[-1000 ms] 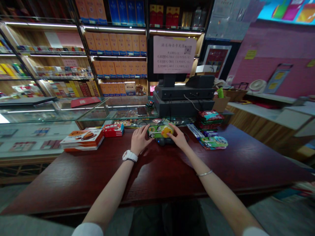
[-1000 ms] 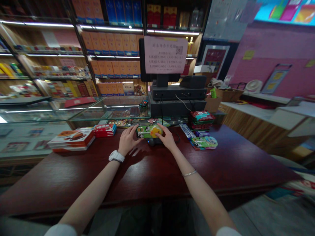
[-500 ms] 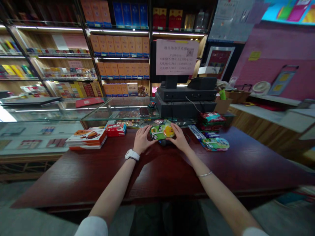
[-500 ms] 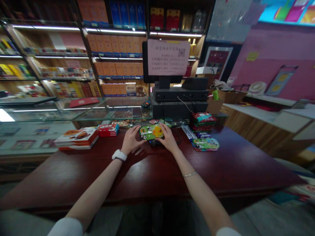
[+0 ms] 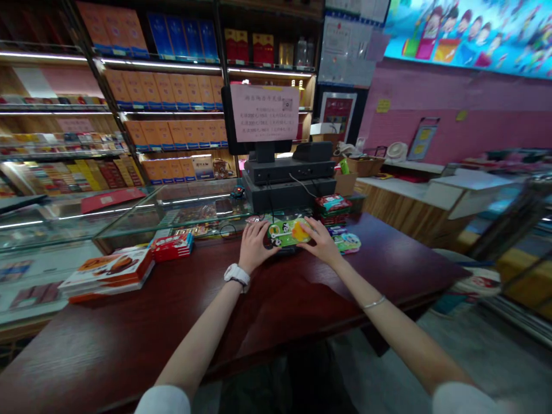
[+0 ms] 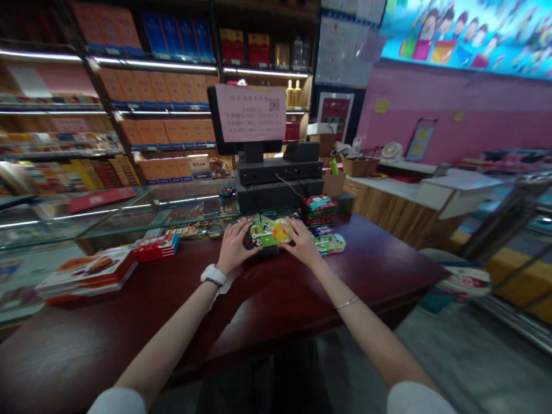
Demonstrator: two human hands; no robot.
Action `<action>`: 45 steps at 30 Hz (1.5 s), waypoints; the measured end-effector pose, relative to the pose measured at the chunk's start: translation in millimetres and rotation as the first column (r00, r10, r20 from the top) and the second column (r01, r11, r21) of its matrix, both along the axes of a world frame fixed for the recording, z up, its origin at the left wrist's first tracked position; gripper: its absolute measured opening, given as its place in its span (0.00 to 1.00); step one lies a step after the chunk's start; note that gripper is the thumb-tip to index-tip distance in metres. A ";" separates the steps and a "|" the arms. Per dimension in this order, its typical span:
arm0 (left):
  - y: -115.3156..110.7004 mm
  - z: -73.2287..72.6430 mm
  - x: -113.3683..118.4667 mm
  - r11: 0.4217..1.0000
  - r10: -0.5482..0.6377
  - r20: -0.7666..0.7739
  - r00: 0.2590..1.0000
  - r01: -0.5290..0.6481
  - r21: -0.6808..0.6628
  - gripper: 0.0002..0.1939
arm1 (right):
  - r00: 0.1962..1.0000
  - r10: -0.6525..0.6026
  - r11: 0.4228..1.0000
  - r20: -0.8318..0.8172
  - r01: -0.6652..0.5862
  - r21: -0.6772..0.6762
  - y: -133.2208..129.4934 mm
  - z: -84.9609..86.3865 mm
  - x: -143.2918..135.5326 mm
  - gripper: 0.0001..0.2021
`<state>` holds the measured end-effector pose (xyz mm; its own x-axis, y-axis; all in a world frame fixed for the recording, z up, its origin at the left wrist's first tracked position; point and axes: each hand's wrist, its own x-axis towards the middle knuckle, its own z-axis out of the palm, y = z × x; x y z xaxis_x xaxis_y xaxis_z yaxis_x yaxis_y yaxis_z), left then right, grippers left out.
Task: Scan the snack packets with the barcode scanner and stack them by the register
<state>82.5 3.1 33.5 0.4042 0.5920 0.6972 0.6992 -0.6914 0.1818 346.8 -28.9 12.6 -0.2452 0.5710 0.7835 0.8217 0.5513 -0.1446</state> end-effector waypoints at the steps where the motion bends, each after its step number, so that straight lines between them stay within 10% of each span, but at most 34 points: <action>1: -0.5 1.1 11.3 1.000 -0.023 -0.009 1.000 0.023 0.003 0.38 | 1.000 -0.019 1.000 -0.016 0.019 -0.022 -5.3 0.1 10.9 0.30; 21: -14.3 -22.8 193.5 0.966 -0.191 0.088 0.978 0.203 -0.160 0.35 | 0.942 -0.285 0.956 -0.180 0.267 -0.119 -57.7 -40.7 160.0 0.23; 31: 2.5 -48.4 229.1 0.946 -0.126 0.117 0.985 0.155 -0.286 0.32 | 0.884 -0.438 0.897 -0.164 0.417 -0.148 -36.0 -74.1 183.9 0.22; 45: 24.8 -69.1 226.1 0.912 -0.147 0.140 0.979 0.189 -0.363 0.32 | 0.858 -0.514 0.826 0.011 0.499 -0.264 -29.3 -73.5 174.4 0.21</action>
